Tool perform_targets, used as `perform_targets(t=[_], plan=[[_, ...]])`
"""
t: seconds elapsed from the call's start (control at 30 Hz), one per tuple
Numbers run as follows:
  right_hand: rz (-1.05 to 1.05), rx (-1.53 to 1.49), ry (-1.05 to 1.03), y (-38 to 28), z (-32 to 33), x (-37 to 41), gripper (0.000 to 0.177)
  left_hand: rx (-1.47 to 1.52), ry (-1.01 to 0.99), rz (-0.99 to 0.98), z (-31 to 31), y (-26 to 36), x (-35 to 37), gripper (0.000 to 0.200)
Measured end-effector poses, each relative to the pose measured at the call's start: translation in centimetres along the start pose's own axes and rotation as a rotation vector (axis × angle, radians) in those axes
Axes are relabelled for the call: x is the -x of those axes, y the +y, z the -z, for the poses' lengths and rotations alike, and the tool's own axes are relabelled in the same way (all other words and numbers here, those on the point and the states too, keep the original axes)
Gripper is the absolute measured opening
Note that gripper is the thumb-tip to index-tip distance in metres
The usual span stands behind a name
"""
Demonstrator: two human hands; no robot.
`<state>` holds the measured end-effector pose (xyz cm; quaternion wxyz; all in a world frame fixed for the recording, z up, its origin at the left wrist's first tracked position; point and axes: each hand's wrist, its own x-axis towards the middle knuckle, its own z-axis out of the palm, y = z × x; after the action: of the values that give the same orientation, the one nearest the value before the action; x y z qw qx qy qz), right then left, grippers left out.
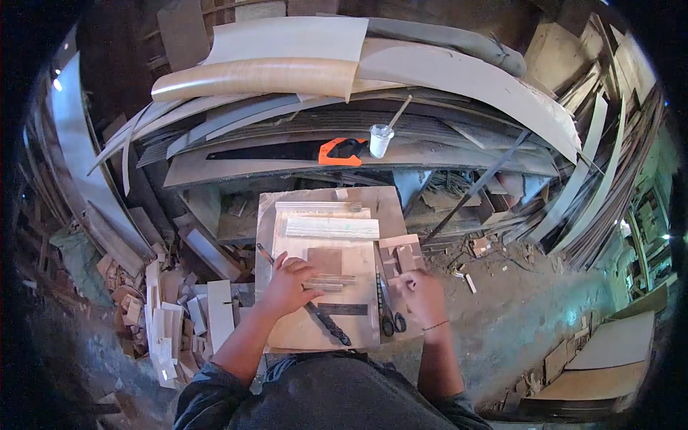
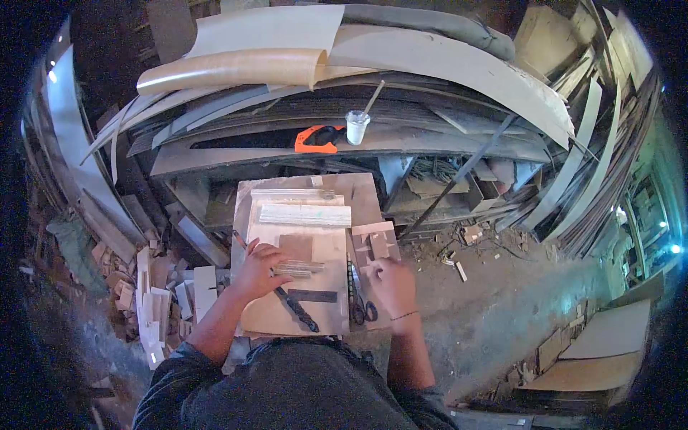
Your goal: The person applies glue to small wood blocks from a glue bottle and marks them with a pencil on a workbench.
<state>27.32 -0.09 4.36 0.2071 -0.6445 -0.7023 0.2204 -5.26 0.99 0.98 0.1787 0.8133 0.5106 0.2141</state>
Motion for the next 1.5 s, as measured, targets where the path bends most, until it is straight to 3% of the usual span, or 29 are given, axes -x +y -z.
perform_targets(t=[0.03, 0.13, 0.23, 0.33, 0.43, 0.53, 0.73, 1.13, 1.23, 1.33, 1.43, 1.5], plan=[[-0.080, -0.053, -0.080, 0.0, 0.2, 0.6, 0.026, -0.003, -0.011, 0.011, 0.2, 0.2, 0.0, 0.052], [0.080, -0.021, -0.008, 0.2, -2.2, 1.8, 0.030, -0.027, -0.009, 0.017, 0.5, 0.6, 0.0, 0.052], [0.265, 0.194, 0.210, 0.5, -4.4, 1.1, 0.033, -0.007, -0.025, 0.040, 0.4, 0.7, -0.1, 0.050], [0.153, 0.297, 0.050, 0.2, -4.6, -0.3, 0.046, 0.013, 0.006, 0.024, 0.4, 0.9, 0.1, 0.049], [0.276, 0.356, 0.018, 0.4, -4.0, -1.8, 0.053, -0.001, 0.003, 0.043, 0.0, 0.4, 0.2, 0.050], [0.153, 0.333, -0.186, 0.1, -3.3, -3.5, 0.058, 0.020, 0.000, 0.046, 0.0, 0.4, 0.2, 0.050], [0.137, 0.230, -0.152, -0.1, -4.0, -5.1, 0.054, 0.006, 0.019, 0.071, -0.3, 0.5, 0.4, 0.052], [0.025, 0.022, 0.102, 0.2, -5.6, -6.7, 0.020, 0.020, 0.002, 0.077, 0.4, 1.1, 0.3, 0.056], [0.129, -0.123, 0.293, -0.5, -4.3, -6.0, 0.016, -0.027, 0.002, 0.058, -0.1, 0.5, 0.4, 0.055], [0.158, -0.373, 0.314, -4.8, 0.2, -2.6, 0.013, -0.061, -0.017, 0.057, 0.0, 0.5, 0.3, 0.054], [0.429, -0.133, 0.390, -7.8, 2.1, 0.5, 0.012, -0.042, -0.025, 0.047, 0.3, 0.4, 0.4, 0.052], [0.464, -0.060, 0.309, -8.0, 1.1, 1.1, 0.016, -0.019, -0.043, 0.070, 0.5, 0.7, 0.1, 0.053]])
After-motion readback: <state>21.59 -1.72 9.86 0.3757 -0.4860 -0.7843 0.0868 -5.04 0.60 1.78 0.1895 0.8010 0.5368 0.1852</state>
